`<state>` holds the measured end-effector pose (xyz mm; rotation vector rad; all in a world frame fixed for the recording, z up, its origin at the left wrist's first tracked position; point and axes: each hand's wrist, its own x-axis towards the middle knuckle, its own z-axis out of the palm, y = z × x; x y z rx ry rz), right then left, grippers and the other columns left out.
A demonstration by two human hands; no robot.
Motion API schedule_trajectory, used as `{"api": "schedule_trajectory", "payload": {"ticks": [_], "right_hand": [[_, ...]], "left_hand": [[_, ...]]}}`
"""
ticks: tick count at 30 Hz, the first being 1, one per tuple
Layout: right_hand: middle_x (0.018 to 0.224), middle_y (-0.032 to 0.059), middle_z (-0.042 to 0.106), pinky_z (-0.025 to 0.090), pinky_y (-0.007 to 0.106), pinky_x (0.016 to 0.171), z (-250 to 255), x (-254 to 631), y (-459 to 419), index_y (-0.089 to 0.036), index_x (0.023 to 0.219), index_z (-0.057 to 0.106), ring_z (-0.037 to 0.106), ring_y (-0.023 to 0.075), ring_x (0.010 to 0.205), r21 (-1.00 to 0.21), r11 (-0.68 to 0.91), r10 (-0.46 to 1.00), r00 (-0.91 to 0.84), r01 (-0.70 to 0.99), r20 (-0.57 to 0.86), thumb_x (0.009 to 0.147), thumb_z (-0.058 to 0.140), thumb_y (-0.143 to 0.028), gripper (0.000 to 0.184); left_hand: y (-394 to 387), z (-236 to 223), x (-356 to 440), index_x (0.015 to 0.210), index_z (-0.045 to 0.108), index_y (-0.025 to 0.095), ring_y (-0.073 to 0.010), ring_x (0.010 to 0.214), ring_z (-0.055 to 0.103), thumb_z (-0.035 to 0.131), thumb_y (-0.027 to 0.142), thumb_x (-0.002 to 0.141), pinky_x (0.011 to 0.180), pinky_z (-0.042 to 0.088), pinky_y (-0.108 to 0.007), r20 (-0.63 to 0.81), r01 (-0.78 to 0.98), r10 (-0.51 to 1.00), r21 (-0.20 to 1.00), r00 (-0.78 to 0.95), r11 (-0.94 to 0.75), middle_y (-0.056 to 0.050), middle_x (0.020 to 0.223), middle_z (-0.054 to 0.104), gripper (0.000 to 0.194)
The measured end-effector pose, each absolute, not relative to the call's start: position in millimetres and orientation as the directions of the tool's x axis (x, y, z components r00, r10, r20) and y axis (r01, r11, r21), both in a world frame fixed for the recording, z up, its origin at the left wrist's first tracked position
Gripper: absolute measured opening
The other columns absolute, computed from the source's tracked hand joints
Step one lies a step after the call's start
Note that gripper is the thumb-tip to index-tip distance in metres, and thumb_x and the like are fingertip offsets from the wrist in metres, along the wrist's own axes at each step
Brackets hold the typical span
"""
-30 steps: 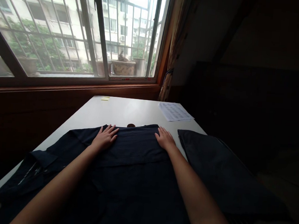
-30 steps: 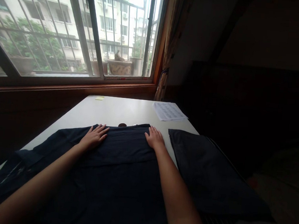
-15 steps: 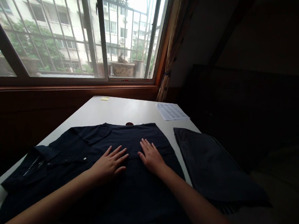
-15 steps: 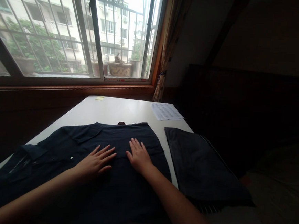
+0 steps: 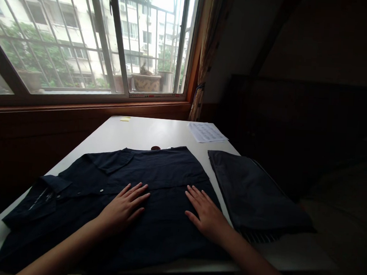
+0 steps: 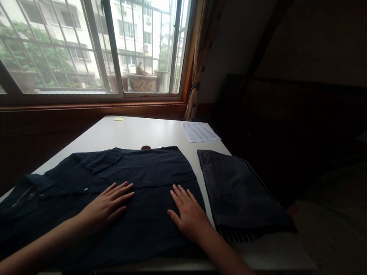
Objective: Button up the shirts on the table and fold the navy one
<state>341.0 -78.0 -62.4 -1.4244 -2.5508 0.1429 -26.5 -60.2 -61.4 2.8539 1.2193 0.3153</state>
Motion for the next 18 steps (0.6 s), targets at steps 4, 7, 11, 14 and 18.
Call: {"api": "schedule_trajectory", "payload": {"ticks": [4, 7, 11, 14, 18], "right_hand": [[0.164, 0.0022, 0.02, 0.021, 0.049, 0.123, -59, 361, -101, -0.03, 0.157, 0.021, 0.019, 0.0236, 0.151, -0.215, 0.54, 0.841, -0.533, 0.813, 0.094, 0.1, 0.041, -0.052, 0.065], [0.164, 0.001, 0.018, 0.019, 0.049, 0.123, -58, 372, -112, -0.032, 0.157, 0.018, 0.018, 0.0237, 0.151, -0.221, 0.544, 0.837, -0.541, 0.81, 0.077, 0.1, 0.043, -0.052, 0.066], [0.164, 0.0004, 0.018, 0.019, 0.049, 0.123, -59, 380, -119, -0.034, 0.157, 0.016, 0.018, 0.0244, 0.151, -0.232, 0.551, 0.831, -0.553, 0.802, 0.062, 0.098, 0.046, -0.052, 0.068], [0.164, -0.0002, 0.017, 0.02, 0.05, 0.123, -61, 382, -120, -0.035, 0.157, 0.015, 0.018, 0.0246, 0.151, -0.226, 0.543, 0.836, -0.547, 0.809, 0.05, 0.099, 0.045, -0.053, 0.068], [0.164, 0.0012, 0.017, 0.021, 0.053, 0.122, -61, 373, -116, -0.033, 0.157, 0.016, 0.018, 0.0258, 0.151, -0.199, 0.52, 0.851, -0.524, 0.83, 0.039, 0.099, 0.041, -0.056, 0.067]], "left_hand": [[-59, -61, -27, 0.152, 0.033, 0.036, -0.0274, 0.149, 0.028, 0.041, 0.041, 0.102, 0.12, 0.025, -0.056, 0.153, 0.718, 0.724, 0.103, 0.672, -0.688, -0.002, 0.162, 0.029, 0.051], [-58, -59, -27, 0.151, 0.037, 0.035, -0.0281, 0.148, 0.03, 0.043, 0.041, 0.102, 0.12, 0.026, -0.056, 0.163, 0.713, 0.716, 0.092, 0.678, -0.696, -0.003, 0.161, 0.031, 0.05], [-67, -49, -26, 0.149, 0.04, 0.036, -0.0292, 0.147, 0.032, 0.046, 0.042, 0.101, 0.119, 0.027, -0.057, 0.186, 0.695, 0.693, 0.067, 0.696, -0.716, -0.003, 0.161, 0.032, 0.049], [-83, -37, -28, 0.151, 0.035, 0.038, -0.0288, 0.146, 0.033, 0.046, 0.043, 0.101, 0.119, 0.028, -0.056, 0.187, 0.679, 0.677, 0.061, 0.712, -0.732, -0.002, 0.16, 0.033, 0.052], [-99, -35, -30, 0.155, 0.024, 0.039, -0.0291, 0.147, 0.031, 0.044, 0.048, 0.101, 0.118, 0.031, -0.054, 0.16, 0.691, 0.687, 0.04, 0.709, -0.722, -0.001, 0.161, 0.029, 0.058]]}}
